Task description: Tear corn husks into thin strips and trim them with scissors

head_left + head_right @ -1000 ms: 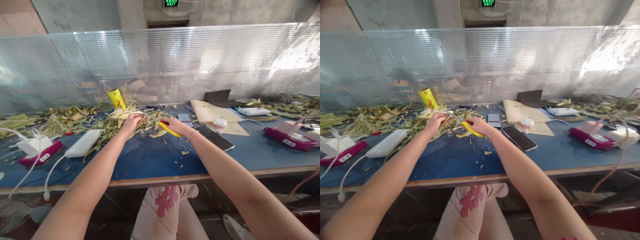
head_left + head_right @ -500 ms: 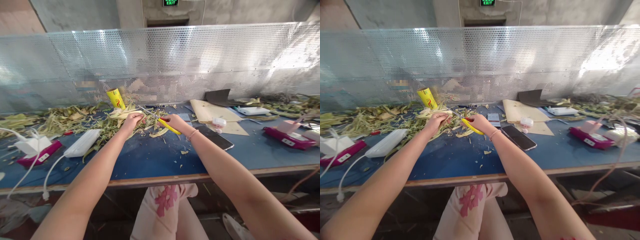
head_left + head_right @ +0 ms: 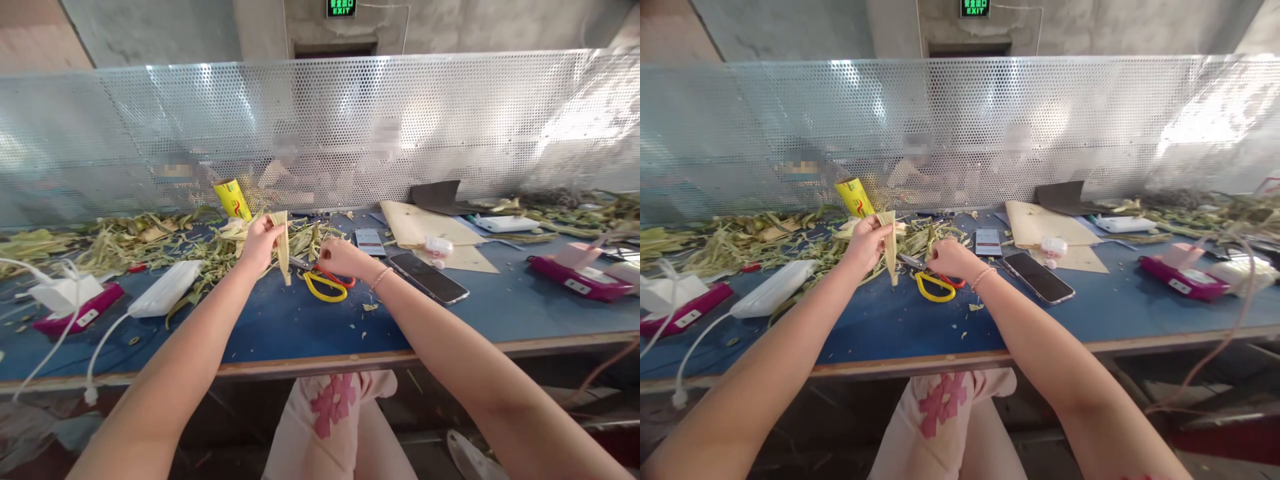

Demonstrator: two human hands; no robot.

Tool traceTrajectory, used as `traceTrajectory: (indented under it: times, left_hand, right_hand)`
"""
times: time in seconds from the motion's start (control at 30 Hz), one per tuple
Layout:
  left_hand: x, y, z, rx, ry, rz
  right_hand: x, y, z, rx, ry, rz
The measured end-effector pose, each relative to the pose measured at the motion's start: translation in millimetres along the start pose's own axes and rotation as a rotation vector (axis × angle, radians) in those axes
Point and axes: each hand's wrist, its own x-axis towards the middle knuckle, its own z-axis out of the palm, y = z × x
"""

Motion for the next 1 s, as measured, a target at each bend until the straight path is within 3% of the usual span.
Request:
traceTrajectory:
  times: [0.07, 0.17, 0.3, 0.5, 0.7, 1.0]
  left_hand:
    - [-4, -2, 4.0, -0.016, -0.039, -0.026]
    - [-11, -11, 10.2, 0.06, -0.217, -0.085]
    - [-20, -21, 17.1, 0.172, -0.341, -0.133]
    - [-23, -25, 20.0, 0.188, -0.298, -0.189]
    - [-18, -34, 18.8, 0.2, -0.249, -0.113]
    - [-15, -27, 17.9, 0.08, -0.183, -0.093]
  right_hand:
    - [1, -1, 1, 0.182, 0.132, -0.03]
    - [5, 0, 5, 0.49, 0.264, -0.003]
    - [12, 4, 14, 0.664, 0.296, 0.034]
    - [17, 8, 19, 0.875, 0.245, 0.064]
    - [16, 8, 15, 0.919, 0.208, 0.072]
    - [17, 6, 13, 1.126, 0.279, 0.163]
